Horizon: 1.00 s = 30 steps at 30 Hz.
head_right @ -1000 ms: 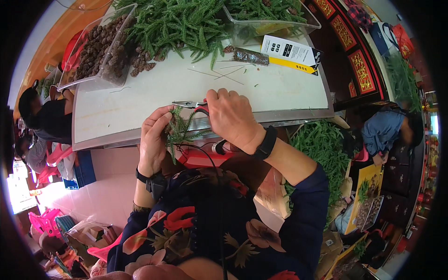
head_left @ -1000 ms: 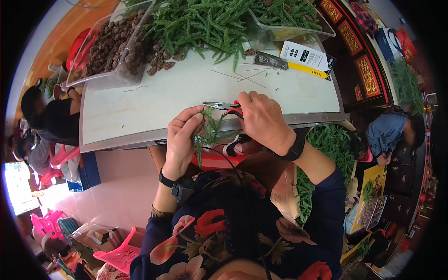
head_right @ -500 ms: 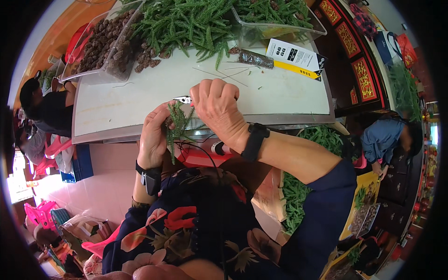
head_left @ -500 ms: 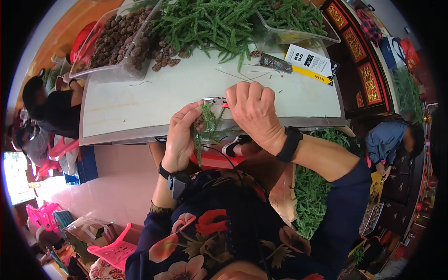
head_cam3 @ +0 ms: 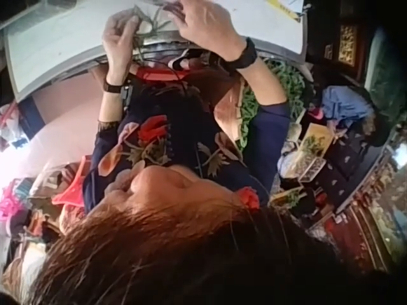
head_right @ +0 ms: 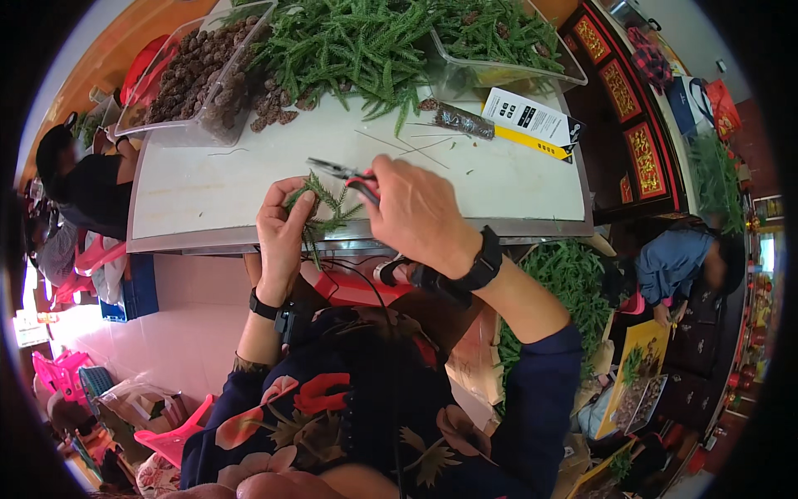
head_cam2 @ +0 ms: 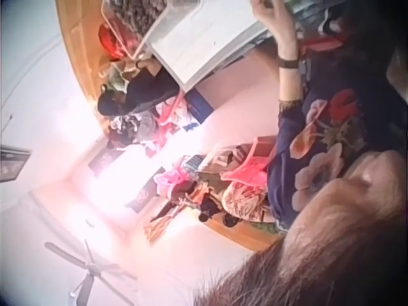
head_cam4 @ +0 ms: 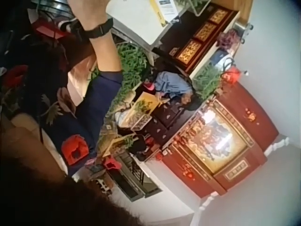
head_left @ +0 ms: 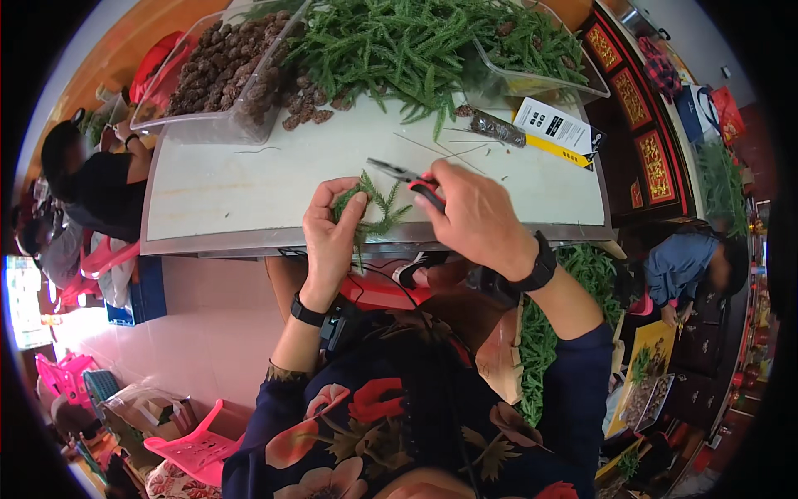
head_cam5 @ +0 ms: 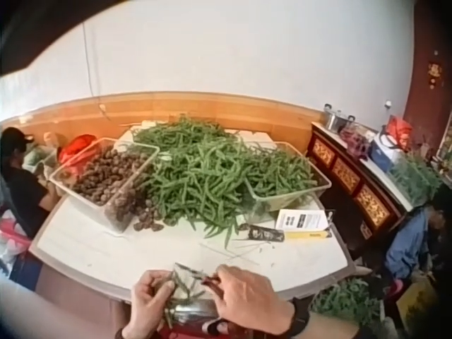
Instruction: The recorder is assembling small decorative items by attaching green leafy sprigs to small brown objects, possibly seeds or dried fruit.
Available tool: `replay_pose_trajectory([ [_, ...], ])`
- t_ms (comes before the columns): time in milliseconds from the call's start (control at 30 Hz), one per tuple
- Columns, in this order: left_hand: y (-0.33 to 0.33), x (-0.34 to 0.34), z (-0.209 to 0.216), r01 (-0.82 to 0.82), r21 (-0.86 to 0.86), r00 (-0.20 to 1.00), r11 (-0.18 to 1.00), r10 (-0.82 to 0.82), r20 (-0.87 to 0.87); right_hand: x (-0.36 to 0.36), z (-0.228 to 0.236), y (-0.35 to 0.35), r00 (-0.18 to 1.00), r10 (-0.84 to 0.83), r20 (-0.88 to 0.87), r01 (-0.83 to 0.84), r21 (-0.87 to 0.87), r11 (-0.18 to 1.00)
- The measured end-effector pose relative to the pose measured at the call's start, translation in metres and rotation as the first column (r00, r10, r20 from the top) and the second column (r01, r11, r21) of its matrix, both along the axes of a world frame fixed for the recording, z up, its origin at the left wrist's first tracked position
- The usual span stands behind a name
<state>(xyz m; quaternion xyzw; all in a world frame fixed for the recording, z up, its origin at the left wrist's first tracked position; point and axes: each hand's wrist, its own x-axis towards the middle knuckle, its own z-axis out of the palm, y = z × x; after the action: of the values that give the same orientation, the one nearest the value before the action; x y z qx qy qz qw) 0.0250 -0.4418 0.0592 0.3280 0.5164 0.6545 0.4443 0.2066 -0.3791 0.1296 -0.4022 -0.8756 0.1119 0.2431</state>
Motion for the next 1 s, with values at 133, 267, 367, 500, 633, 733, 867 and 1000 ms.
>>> replay_pose_trajectory([
  [133,-0.002,-0.002,0.004,-0.056,0.055,0.994,0.997,0.06,-0.093,-0.007,0.004,-0.006,0.994,0.083,0.07,-0.053,-0.357,0.933],
  [267,-0.003,-0.002,0.008,-0.087,0.061,0.961,0.994,0.1,-0.256,-0.003,-0.005,-0.001,0.986,0.087,0.145,-0.03,-0.355,0.934],
  [367,-0.002,0.0,0.005,-0.095,0.079,0.963,0.992,0.112,-0.245,0.0,-0.008,0.0,0.983,0.092,0.157,-0.027,-0.372,0.928],
  [500,-0.002,0.002,0.011,-0.042,0.029,0.992,0.999,0.045,-0.114,0.001,-0.009,0.002,0.985,0.077,0.157,-0.012,-0.381,0.924],
  [633,-0.003,0.004,0.016,0.046,-0.007,0.996,0.999,-0.045,0.079,0.01,-0.012,0.009,0.988,0.123,0.094,-0.069,-0.44,0.895],
  [733,-0.001,0.006,0.012,0.088,-0.002,0.989,0.996,-0.087,0.118,0.017,-0.015,0.015,0.986,0.159,0.041,-0.107,-0.576,0.81],
  [867,0.001,0.013,0.01,0.116,0.0,0.982,0.993,-0.115,0.147,0.023,-0.017,0.02,0.98,0.196,-0.014,-0.154,-0.677,0.72],
  [1000,0.002,0.02,0.011,0.122,-0.008,0.982,0.992,-0.12,0.147,0.033,-0.022,0.022,0.975,0.203,-0.09,-0.204,-0.726,0.657],
])
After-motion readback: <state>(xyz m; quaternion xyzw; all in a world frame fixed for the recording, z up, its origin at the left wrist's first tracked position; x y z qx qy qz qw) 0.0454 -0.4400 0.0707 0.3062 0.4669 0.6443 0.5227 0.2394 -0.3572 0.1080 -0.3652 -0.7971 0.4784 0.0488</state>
